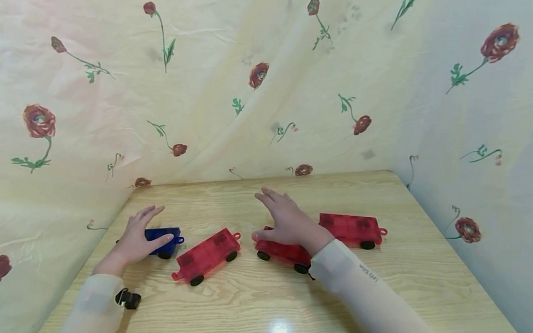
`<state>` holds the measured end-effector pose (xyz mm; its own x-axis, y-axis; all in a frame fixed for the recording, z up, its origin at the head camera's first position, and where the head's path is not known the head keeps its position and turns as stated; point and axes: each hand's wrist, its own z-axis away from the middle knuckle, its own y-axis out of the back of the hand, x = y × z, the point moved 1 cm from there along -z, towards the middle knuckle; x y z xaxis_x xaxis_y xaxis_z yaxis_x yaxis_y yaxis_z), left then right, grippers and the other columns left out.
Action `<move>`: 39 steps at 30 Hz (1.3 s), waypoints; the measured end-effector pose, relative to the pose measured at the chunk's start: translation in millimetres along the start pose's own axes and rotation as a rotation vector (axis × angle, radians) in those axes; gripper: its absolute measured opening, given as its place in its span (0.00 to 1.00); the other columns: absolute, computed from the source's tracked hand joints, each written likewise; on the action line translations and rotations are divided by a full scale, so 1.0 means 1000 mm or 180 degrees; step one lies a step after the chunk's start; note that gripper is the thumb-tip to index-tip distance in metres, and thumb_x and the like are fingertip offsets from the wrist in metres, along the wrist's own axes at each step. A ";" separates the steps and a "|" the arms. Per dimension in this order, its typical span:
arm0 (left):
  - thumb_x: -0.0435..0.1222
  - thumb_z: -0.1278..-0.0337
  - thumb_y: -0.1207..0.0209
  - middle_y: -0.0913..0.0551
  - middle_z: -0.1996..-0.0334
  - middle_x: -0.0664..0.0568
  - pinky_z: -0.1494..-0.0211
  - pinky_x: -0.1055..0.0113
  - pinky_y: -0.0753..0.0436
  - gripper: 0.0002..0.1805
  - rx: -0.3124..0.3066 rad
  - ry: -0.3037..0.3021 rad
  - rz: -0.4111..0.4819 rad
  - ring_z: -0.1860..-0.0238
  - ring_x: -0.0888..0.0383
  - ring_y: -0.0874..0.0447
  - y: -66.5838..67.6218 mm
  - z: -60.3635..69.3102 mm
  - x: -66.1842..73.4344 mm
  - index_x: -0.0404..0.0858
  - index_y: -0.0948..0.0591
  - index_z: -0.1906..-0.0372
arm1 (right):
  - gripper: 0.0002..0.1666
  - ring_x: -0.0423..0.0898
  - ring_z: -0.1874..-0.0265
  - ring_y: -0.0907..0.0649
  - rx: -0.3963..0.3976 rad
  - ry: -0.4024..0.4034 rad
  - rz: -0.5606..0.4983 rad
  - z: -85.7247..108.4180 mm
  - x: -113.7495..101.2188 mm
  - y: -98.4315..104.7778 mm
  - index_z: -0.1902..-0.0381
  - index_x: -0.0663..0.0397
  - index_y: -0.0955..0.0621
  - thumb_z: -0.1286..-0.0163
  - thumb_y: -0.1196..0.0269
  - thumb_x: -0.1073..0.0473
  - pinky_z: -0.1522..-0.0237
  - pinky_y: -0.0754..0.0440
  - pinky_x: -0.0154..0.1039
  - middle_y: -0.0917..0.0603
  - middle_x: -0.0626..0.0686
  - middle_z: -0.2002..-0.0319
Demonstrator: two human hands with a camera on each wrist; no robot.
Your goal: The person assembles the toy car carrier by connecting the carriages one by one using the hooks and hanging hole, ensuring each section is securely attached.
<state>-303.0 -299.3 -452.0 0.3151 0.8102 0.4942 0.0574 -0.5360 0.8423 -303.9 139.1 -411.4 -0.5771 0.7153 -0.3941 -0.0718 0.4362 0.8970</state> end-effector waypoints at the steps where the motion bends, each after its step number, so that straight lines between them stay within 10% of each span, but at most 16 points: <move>1: 0.60 0.39 0.31 0.48 0.19 0.33 0.24 0.27 0.65 0.52 -0.0001 -0.0015 0.0004 0.21 0.26 0.54 -0.001 0.001 0.000 0.45 0.39 0.17 | 0.62 0.58 0.20 0.40 0.0000 0.0028 -0.0028 0.000 -0.002 -0.001 0.16 0.50 0.41 0.37 0.26 0.32 0.21 0.51 0.63 0.46 0.56 0.17; 39: 0.48 0.56 0.17 0.39 0.23 0.34 0.26 0.23 0.60 0.55 -0.0304 -0.0064 0.0031 0.22 0.24 0.51 -0.005 0.015 0.002 0.43 0.31 0.22 | 0.55 0.58 0.21 0.39 -0.0502 0.0308 -0.0326 -0.011 -0.039 -0.047 0.18 0.47 0.35 0.36 0.24 0.39 0.27 0.31 0.56 0.43 0.53 0.17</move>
<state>-288.2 -298.5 -457.9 0.3343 0.7997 0.4988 -0.0360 -0.5180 0.8546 -287.0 84.9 -435.9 -0.6352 0.6125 -0.4704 -0.2561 0.4076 0.8765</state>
